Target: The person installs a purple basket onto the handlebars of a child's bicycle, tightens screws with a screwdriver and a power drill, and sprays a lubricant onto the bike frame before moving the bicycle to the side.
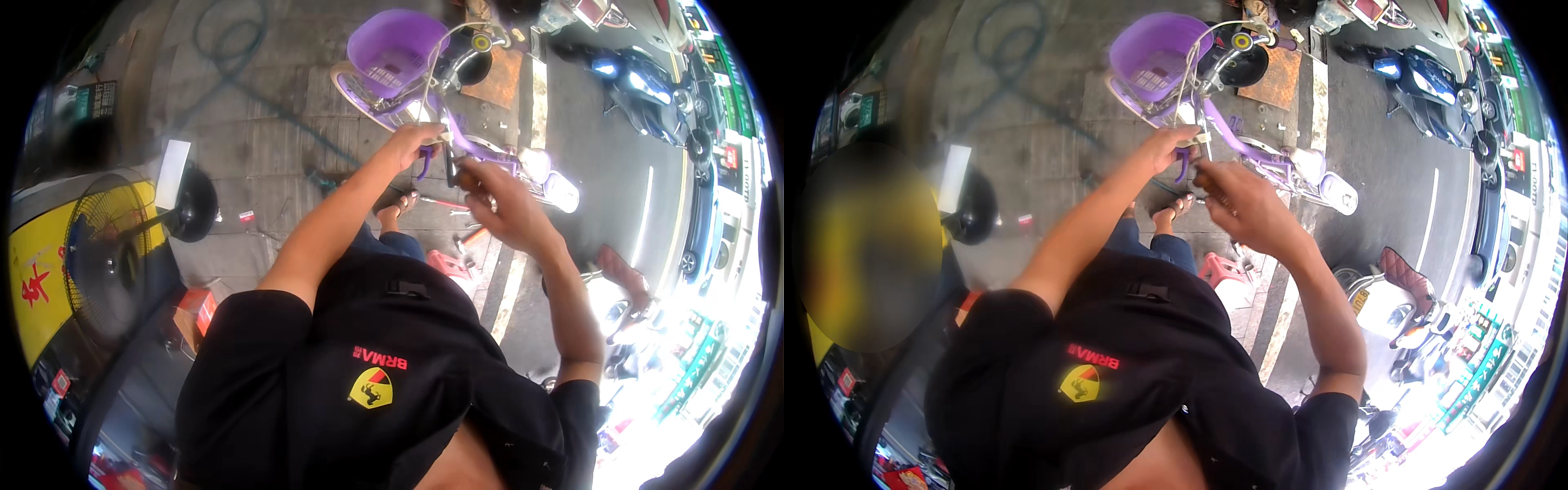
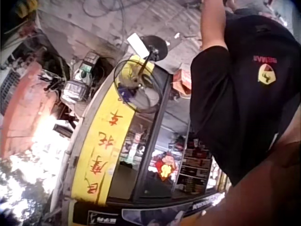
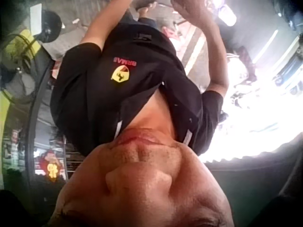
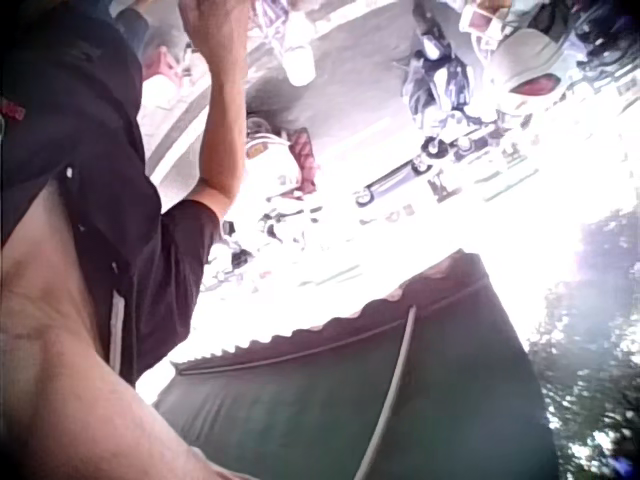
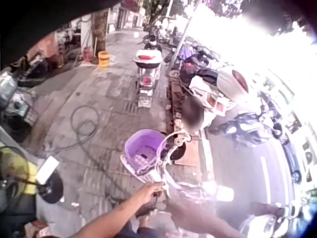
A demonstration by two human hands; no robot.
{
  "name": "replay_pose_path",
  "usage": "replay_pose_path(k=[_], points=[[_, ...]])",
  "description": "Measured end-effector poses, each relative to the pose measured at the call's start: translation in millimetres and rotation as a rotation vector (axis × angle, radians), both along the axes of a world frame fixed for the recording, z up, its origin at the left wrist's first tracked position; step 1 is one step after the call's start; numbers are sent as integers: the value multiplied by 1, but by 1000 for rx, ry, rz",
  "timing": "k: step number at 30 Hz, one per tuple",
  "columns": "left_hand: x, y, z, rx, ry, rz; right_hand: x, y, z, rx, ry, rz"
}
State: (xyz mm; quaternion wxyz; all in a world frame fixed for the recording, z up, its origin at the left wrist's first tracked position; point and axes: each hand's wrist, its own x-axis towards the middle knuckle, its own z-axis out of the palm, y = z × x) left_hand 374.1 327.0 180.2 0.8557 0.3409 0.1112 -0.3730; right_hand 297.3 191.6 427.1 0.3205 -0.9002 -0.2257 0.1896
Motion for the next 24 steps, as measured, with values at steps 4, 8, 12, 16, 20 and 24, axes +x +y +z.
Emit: replay_pose_path(k=[4,8,12,16,20,24], points=[[3,-1,2,31,31,-7,14,20,7,-144,-30,315],[-1,-5,13,51,35,54,24,34,19,-99,-60,54],[-2,0,7,44,38,55,29,34,17,-244,-259,125],[-3,-4,1,0,2,62,33,22,25,-577,-406,274],[-4,-5,-3,-1,30,75,47,14,26,30,447,-448],[-1,-9,0,63,56,54,37,3,32,18,263,-329]])
